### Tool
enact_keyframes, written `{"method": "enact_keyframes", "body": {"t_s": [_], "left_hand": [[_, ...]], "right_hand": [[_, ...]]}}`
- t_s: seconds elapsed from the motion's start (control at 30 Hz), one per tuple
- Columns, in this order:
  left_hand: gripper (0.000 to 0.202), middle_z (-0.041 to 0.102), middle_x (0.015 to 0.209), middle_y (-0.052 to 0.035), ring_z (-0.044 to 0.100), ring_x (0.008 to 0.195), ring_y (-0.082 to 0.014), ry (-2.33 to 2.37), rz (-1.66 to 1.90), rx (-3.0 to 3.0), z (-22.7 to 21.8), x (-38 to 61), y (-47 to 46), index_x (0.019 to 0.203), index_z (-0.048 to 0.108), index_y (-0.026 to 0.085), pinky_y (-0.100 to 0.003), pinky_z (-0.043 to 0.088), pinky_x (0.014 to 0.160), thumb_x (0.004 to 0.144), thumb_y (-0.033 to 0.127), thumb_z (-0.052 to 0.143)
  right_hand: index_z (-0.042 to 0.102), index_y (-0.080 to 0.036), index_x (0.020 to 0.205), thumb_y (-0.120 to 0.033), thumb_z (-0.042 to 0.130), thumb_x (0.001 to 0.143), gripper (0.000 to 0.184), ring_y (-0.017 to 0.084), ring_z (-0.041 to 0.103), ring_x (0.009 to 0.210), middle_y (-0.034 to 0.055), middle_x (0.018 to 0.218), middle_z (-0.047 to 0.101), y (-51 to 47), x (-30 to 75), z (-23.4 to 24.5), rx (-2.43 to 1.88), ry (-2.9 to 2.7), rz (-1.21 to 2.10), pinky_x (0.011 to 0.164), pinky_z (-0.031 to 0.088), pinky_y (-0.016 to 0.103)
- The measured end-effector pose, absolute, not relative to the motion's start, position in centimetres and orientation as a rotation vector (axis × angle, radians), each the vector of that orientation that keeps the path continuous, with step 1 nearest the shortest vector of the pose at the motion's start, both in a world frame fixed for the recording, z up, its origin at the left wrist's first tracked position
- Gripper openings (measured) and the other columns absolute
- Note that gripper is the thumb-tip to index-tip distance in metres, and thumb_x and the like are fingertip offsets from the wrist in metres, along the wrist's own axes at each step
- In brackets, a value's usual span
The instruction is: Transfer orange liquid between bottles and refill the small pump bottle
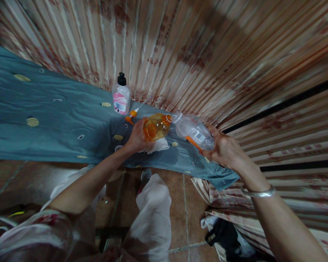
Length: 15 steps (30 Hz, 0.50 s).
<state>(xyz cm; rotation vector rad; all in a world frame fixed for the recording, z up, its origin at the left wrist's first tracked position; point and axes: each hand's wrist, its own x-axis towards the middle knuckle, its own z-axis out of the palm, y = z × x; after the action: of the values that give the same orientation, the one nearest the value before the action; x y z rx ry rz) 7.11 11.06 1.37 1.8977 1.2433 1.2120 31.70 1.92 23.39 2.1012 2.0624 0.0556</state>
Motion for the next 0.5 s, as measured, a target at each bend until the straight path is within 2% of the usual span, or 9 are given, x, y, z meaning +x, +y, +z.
{"method": "enact_keyframes", "body": {"t_s": [0.1,0.23,0.37,0.5], "left_hand": [[0.091,0.062,0.136,-0.0170,0.059,0.133,-0.0425,1.244,1.190,1.899,1.61,7.03,10.99,0.142,0.041,0.022,-0.060,0.044,0.119,0.060,0.024,0.083],[0.090,0.062,0.137,-0.0165,0.058,0.133,-0.0414,1.250,1.177,1.905,1.82,6.97,10.87,0.142,0.039,0.022,-0.061,0.043,0.120,0.063,0.025,0.080],[0.093,0.061,0.137,-0.0187,0.058,0.133,-0.0406,1.264,1.188,1.899,1.58,7.06,10.87,0.143,0.039,0.017,-0.057,0.043,0.121,0.061,0.025,0.082],[0.093,0.060,0.137,-0.0144,0.058,0.133,-0.0402,1.252,1.237,1.875,1.02,7.23,11.04,0.142,0.041,0.023,-0.058,0.044,0.121,0.060,0.025,0.083]], "right_hand": [[0.047,-0.011,0.153,-0.049,0.068,0.073,0.091,0.032,0.072,0.069,0.0098,0.087,0.076,1.88,31.40,23.64,2.114,2.004,0.031,0.058,0.045,0.034],[0.048,-0.012,0.153,-0.049,0.067,0.073,0.091,0.032,0.072,0.072,0.0100,0.088,0.076,1.78,31.14,23.77,2.116,2.016,0.037,0.060,0.045,0.034],[0.047,-0.011,0.153,-0.048,0.067,0.072,0.091,0.030,0.070,0.066,0.0097,0.088,0.076,1.76,31.07,23.80,2.124,2.008,0.008,0.056,0.041,0.033],[0.048,-0.009,0.152,-0.050,0.066,0.072,0.092,0.027,0.067,0.063,0.0103,0.088,0.075,1.80,31.06,23.79,2.106,2.029,0.016,0.055,0.041,0.032]]}}
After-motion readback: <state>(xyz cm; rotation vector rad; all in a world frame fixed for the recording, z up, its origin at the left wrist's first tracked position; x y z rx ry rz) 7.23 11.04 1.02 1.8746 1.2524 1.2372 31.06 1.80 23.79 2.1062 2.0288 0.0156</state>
